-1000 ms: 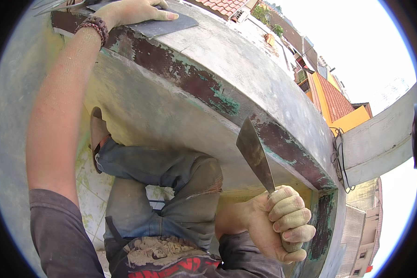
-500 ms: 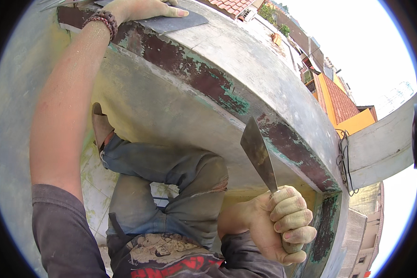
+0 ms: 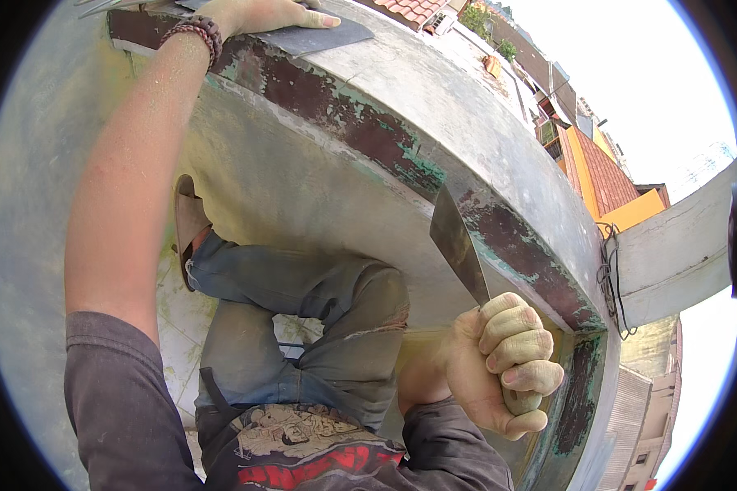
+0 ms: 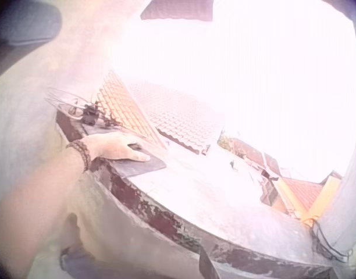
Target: The person scrapes old paint from the curved interior surface of a large water tank using a hand scraper. They work along the upper rim and side walls, removing flaking paint and residue.
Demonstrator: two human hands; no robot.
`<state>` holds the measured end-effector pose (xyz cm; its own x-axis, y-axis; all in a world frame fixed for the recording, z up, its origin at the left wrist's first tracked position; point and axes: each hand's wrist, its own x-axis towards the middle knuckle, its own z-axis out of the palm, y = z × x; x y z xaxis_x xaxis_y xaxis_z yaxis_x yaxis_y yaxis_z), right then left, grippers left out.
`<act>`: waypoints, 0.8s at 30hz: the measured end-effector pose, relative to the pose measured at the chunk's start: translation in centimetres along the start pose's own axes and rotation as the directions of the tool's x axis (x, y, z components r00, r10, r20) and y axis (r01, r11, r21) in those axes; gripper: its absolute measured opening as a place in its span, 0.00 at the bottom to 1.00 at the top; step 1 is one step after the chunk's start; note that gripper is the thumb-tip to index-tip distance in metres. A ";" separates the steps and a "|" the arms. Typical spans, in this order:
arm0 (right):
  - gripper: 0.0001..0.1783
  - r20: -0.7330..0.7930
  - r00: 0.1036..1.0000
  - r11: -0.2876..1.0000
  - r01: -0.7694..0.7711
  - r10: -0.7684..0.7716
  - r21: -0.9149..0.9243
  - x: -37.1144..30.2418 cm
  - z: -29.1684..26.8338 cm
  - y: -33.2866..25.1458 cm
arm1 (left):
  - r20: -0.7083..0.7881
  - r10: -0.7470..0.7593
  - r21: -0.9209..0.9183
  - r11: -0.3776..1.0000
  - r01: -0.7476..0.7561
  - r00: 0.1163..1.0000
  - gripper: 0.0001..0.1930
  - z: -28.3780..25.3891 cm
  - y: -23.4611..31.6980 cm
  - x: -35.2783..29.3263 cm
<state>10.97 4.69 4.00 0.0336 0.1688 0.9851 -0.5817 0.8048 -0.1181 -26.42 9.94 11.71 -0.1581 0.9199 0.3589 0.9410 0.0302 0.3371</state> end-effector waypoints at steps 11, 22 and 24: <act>0.16 0.517 0.540 0.715 -0.257 0.664 -0.650 -5.2 4.4 -4.5 | -0.524 0.365 0.490 0.868 -0.079 0.769 0.24 -0.6 1.1 -0.9; 0.12 0.532 -0.034 0.533 0.038 0.846 -0.845 -16.5 4.4 -1.1 | -0.406 -0.317 -0.316 0.929 0.193 0.857 0.16 12.6 0.8 -20.2; 0.11 0.561 -0.041 0.561 -0.007 0.827 -0.828 -16.9 5.8 -2.6 | -0.180 -0.422 -0.357 0.870 0.341 0.889 0.21 18.4 -0.6 -25.5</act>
<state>7.23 -3.52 -11.60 -0.9381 0.3396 -0.0673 0.3462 0.9214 -0.1766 -17.41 -6.39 -13.65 -0.5915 0.7344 0.3329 0.6577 0.2007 0.7260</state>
